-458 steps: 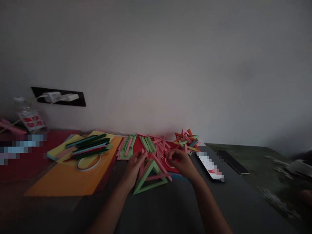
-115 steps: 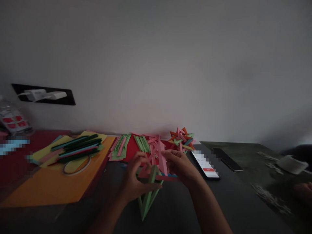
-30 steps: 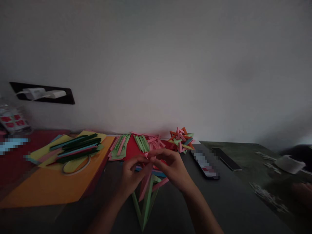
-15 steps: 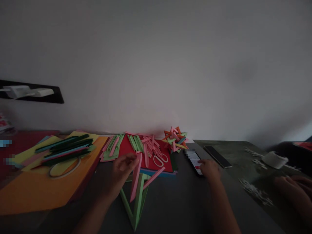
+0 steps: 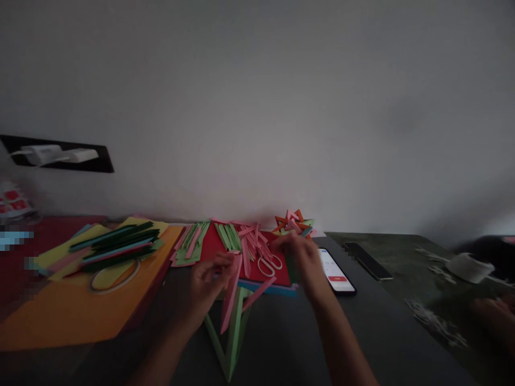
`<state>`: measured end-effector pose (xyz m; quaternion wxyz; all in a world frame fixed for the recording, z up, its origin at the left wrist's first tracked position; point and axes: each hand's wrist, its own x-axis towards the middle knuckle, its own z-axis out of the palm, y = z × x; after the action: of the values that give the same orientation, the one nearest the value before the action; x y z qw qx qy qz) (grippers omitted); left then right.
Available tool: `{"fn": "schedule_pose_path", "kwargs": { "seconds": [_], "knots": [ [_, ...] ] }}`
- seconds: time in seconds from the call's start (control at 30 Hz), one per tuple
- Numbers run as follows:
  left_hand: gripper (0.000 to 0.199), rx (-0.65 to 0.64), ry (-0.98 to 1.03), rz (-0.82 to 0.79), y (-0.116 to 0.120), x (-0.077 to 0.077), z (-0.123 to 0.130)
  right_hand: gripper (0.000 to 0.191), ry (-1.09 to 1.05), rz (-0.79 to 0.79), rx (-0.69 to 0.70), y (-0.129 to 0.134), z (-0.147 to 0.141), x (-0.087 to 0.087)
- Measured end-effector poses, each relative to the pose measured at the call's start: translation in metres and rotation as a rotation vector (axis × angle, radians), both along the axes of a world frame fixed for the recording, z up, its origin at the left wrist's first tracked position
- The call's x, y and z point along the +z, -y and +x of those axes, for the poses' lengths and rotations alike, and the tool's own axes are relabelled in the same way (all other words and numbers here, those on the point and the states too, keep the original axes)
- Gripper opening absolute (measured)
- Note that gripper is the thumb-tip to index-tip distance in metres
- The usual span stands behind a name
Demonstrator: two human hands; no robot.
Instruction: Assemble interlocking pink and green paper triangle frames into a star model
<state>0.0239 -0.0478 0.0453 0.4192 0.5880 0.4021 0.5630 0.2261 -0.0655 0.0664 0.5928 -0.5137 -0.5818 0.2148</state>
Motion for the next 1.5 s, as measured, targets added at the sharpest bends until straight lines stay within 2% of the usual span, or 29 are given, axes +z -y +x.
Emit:
{"fn": "schedule_pose_path", "kwargs": {
  "seconds": [0.03, 0.07, 0.17, 0.27, 0.33, 0.47, 0.57, 0.63, 0.77, 0.9, 1.03, 1.2, 1.5],
  "knots": [
    [0.021, -0.009, -0.008, 0.011, -0.001, 0.0, 0.0, 0.037, 0.037, -0.074, 0.199, 0.005, -0.02, 0.006],
    [0.02, -0.019, -0.02, 0.029, -0.001, -0.001, -0.001, 0.026, 0.053, -0.118, 0.296, 0.009, -0.036, 0.01],
    [0.018, -0.033, -0.068, 0.142, -0.004, -0.006, 0.0, 0.019, -0.026, -0.134, 0.3, 0.012, -0.062, 0.005],
    [0.014, -0.02, -0.093, 0.246, -0.003, -0.006, -0.002, 0.018, -0.199, -0.126, 0.393, 0.007, -0.062, -0.006],
    [0.014, -0.006, -0.07, 0.26, -0.001, 0.0, -0.005, 0.016, -0.256, -0.145, 0.466, 0.004, -0.058, -0.009],
    [0.018, -0.019, -0.025, 0.112, 0.001, 0.014, -0.012, 0.012, -0.254, -0.196, 0.557, 0.005, -0.055, -0.006],
    [0.028, -0.188, -0.089, 0.033, -0.001, 0.01, -0.011, 0.013, -0.279, -0.208, 0.599, 0.008, -0.054, -0.004],
    [0.027, -0.182, -0.123, 0.006, -0.003, 0.001, -0.009, 0.014, -0.286, -0.208, 0.599, 0.008, -0.053, -0.002],
    [0.022, -0.12, -0.145, 0.062, -0.005, -0.01, -0.007, 0.016, -0.241, -0.18, 0.537, 0.007, -0.05, 0.001],
    [0.021, -0.181, -0.103, 0.0, -0.005, -0.005, -0.008, 0.015, -0.264, -0.189, 0.495, 0.006, -0.05, -0.001],
    [0.022, -0.209, 0.006, -0.172, -0.003, 0.005, -0.008, 0.015, -0.274, -0.103, 0.347, 0.005, -0.053, -0.004],
    [0.023, -0.241, 0.077, -0.267, -0.001, 0.007, -0.006, 0.018, -0.245, -0.039, 0.396, 0.007, -0.055, -0.001],
    [0.022, -0.338, 0.106, -0.241, -0.004, 0.001, -0.005, 0.021, -0.23, -0.063, 0.399, 0.009, -0.056, 0.001]
  ]
}}
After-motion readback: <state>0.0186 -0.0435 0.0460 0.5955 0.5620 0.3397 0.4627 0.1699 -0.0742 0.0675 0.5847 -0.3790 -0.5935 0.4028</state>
